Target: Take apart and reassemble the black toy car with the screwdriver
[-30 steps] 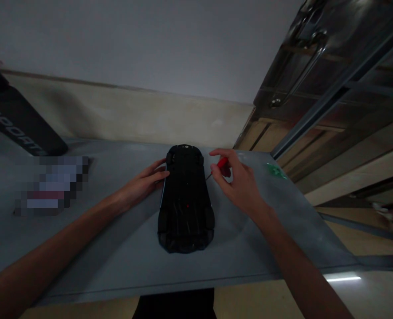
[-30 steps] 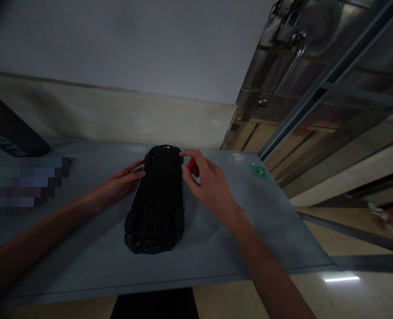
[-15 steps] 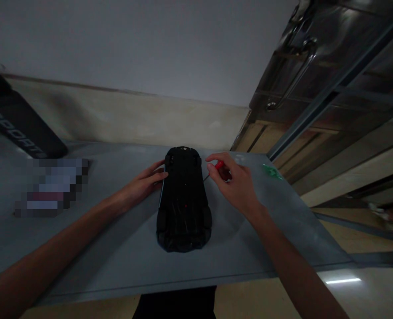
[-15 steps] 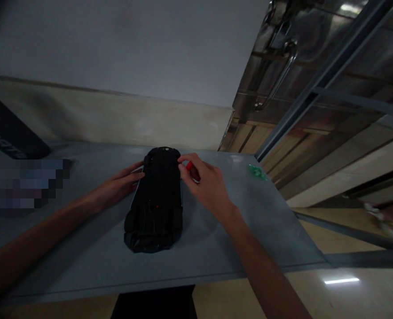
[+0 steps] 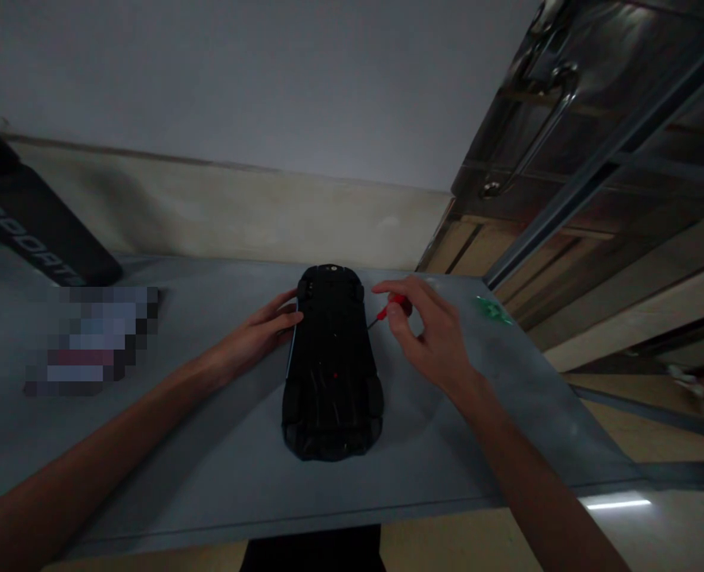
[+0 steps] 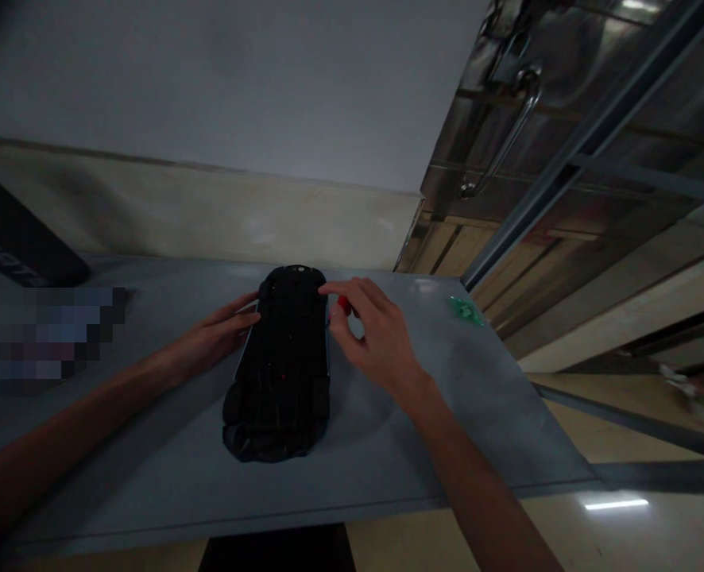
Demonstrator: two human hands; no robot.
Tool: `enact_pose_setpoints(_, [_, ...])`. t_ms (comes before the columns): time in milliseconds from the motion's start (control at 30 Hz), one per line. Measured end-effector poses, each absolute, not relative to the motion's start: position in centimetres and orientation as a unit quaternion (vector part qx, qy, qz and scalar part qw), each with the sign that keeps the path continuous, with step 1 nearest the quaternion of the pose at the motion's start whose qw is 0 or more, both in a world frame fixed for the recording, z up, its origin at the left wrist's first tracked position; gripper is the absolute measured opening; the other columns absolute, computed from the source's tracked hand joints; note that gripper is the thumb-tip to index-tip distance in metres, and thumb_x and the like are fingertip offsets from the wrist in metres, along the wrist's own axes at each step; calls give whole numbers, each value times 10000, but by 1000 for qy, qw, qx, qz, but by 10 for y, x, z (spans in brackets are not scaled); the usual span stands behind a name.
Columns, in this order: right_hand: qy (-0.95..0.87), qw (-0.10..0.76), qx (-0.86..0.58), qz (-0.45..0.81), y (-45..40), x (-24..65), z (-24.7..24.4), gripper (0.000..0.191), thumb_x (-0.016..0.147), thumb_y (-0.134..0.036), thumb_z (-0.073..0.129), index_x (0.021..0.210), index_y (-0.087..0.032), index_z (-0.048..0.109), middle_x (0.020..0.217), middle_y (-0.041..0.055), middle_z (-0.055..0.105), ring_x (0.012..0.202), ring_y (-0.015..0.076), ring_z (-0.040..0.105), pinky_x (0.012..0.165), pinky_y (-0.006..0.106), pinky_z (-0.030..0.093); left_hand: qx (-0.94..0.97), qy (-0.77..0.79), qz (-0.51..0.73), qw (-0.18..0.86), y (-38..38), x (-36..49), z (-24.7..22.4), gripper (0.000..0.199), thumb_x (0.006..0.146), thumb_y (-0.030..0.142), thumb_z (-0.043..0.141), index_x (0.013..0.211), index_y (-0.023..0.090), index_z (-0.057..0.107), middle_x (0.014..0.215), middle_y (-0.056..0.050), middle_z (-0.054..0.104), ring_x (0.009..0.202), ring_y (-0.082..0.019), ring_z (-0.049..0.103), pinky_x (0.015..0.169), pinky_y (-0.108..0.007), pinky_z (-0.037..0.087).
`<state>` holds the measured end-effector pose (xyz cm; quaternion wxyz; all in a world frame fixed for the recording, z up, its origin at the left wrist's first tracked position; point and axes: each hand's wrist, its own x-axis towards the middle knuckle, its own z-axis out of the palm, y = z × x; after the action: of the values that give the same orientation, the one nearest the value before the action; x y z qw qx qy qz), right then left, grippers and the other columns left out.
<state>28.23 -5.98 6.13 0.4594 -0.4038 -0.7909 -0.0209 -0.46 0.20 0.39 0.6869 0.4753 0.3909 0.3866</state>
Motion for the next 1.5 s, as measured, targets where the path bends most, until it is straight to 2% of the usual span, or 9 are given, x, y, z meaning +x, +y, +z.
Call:
enact_pose_setpoints(100, [-794,457,-400,-25,-60,281,60,292,1070,-166,585,1296,-278,733,940,11,748,785,198,679,803,357,592,475,385,386,691,2,-4,4,806,959,342,871,1712,263,595,1594,-117,766,1596,-361,613,1352,-499,444])
enact_pose_setpoints(267, [-768,465,-439,-11,-57,282,57,150,1099,-230,634,1174,-292,749,765,-41,650,633,160,589,710,312,557,475,383,383,694,2,-5,3,837,960,356,874,1733,260,567,1624,-125,746,1605,-377,599,1354,-523,426])
enact_pose_setpoints(467, [-795,449,-407,-18,-57,283,59,305,1058,-174,601,1308,-290,731,930,5,743,770,193,669,786,351,589,483,379,382,690,2,-5,3,814,956,362,874,1716,280,595,1635,-117,741,1606,-371,597,1340,-507,444])
enact_pose_setpoints(633, [-769,461,-444,3,-58,281,59,87,1117,-307,653,1124,-295,739,733,-44,662,611,158,598,667,309,536,482,378,387,689,2,-4,6,797,933,369,892,1681,276,632,1624,-125,748,1600,-376,606,1351,-514,439])
enact_pose_setpoints(933, [-790,438,-429,19,-59,285,65,314,1004,-158,610,1269,-277,729,896,-5,741,720,178,648,749,323,551,499,388,382,674,-1,-4,9,705,960,392,877,1633,315,683,1596,-102,766,1582,-363,631,1325,-485,494])
enact_pose_setpoints(1133, [-750,446,-488,34,-56,286,60,105,1095,-330,667,1118,-296,764,678,-61,629,551,152,555,646,310,470,486,394,383,680,2,-4,6,746,940,368,892,1647,296,667,1576,-113,775,1569,-359,643,1320,-468,501])
enact_pose_setpoints(1267, [-749,451,-484,40,-58,288,60,221,1148,-369,554,1140,-281,757,674,-50,625,550,158,535,639,320,447,478,394,382,687,1,-5,8,727,966,343,870,1656,284,652,1582,-105,774,1581,-350,631,1332,-467,485])
enact_pose_setpoints(1400, [-756,456,-465,63,-55,286,62,233,1018,-256,626,1224,-279,731,741,-53,611,627,166,544,680,310,483,489,402,380,674,1,-5,8,707,973,353,864,1648,300,659,1566,-99,782,1575,-352,632,1323,-486,492])
enact_pose_setpoints(1500, [-731,478,-476,104,-50,285,59,211,998,-275,668,1198,-283,737,698,-79,548,597,155,516,631,291,462,501,390,380,673,1,-5,6,693,972,360,856,1638,315,668,1572,-93,777,1581,-340,627,1333,-487,479])
